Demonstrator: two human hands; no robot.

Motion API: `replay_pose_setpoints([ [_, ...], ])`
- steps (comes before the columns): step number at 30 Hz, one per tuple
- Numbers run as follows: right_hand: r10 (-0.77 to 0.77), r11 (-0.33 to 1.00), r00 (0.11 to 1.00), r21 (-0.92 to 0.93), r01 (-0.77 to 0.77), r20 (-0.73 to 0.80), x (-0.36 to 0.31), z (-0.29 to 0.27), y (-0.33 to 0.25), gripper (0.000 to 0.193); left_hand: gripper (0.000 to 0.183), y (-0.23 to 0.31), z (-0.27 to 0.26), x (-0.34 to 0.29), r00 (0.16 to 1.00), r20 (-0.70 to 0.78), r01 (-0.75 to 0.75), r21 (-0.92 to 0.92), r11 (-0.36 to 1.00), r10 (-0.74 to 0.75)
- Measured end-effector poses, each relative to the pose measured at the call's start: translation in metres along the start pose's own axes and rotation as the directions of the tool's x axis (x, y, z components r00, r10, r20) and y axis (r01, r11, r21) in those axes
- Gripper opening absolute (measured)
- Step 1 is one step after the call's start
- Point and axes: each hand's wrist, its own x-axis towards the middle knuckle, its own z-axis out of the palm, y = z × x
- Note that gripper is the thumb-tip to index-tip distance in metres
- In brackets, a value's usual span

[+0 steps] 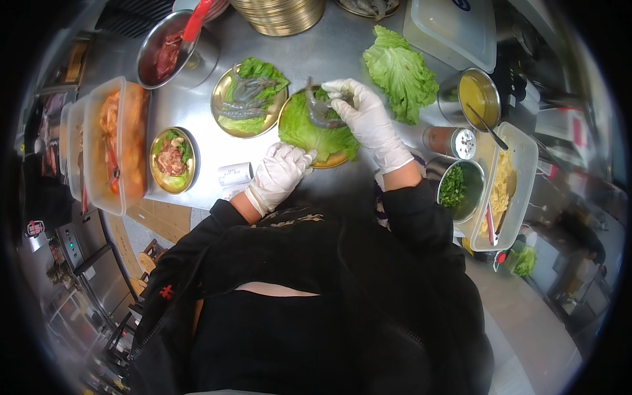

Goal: The person assembles several small plates by placing lettuce, raw meat, and shrimp on them, then adds seasoning. The person retrieves items from a refrigerator and arranges them on the plates before moving the finished plates to a shelf.

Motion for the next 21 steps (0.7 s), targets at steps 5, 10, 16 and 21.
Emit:
replay_pose_setpoints([
  [5, 0.033, 0.808, 0.998, -0.590, 0.008, 0.059, -0.013, -0.006, 0.022, 0.024, 0.037, 0.000, 0.000, 0.000, 1.000, 0.009, 0.001, -0.021, 1.000, -0.001],
  [10, -0.246, 0.544, 0.947, -0.779, 0.312, 0.207, 0.002, -0.020, -0.007, 0.026, 0.044, -0.004, 0.000, 0.003, 0.998, -0.051, -0.041, 0.015, 0.999, 0.042],
  [16, -0.325, 0.689, 0.901, -0.725, 0.016, -0.288, 0.123, -0.064, -0.019, 0.024, 0.041, -0.008, -0.002, 0.001, 0.999, -0.011, -0.037, -0.090, 0.995, 0.036],
  [21, -0.073, 0.446, 0.942, -0.855, -0.263, -0.328, 0.222, -0.082, -0.001, 0.034, 0.036, -0.014, -0.004, 0.004, 0.999, -0.003, -0.036, -0.148, 0.988, 0.036],
])
